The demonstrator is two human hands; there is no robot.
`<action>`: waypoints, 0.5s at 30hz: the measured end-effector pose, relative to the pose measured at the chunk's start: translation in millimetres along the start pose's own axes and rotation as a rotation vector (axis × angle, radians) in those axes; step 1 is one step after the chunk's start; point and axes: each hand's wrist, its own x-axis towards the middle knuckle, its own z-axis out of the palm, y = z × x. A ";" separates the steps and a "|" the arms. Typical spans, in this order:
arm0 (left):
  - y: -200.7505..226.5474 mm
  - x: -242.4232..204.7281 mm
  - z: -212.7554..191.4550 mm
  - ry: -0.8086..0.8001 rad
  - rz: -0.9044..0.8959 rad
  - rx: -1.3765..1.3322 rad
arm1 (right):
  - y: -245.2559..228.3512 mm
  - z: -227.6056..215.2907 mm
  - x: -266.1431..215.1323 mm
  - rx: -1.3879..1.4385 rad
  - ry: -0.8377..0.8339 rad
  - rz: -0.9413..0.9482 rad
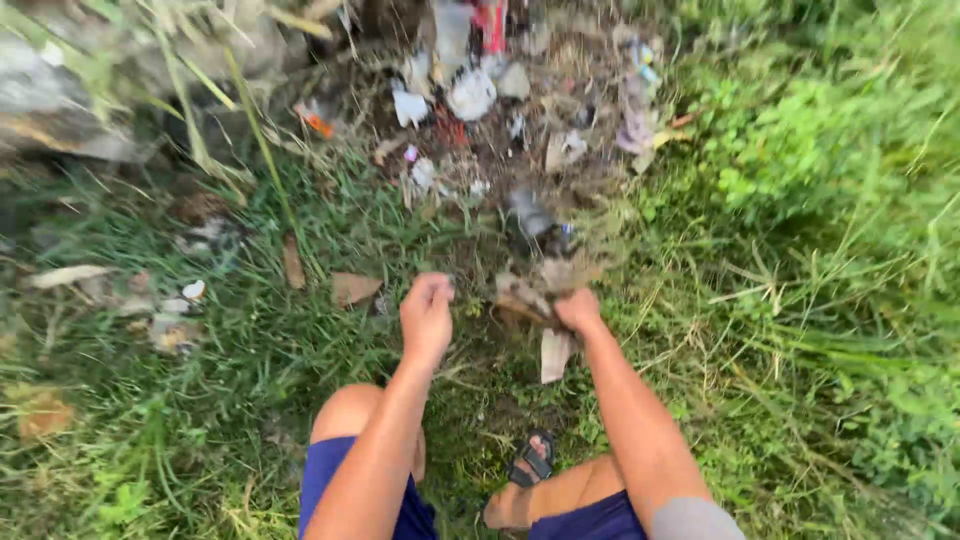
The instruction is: Gathering various pieces of trash and yard waste and throwing them onto a small fire in a backyard.
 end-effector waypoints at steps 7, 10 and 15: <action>88.3 -134.9 -143.6 0.091 -0.335 0.204 | 9.3 -18.4 -91.8 -0.824 -0.144 -0.484; 105.8 -156.0 -220.6 0.160 -0.447 0.265 | -96.1 -74.9 -160.2 0.004 0.058 -0.145; 163.4 -175.2 -330.9 0.342 -0.519 0.265 | -222.9 -239.5 -206.8 0.913 0.097 0.195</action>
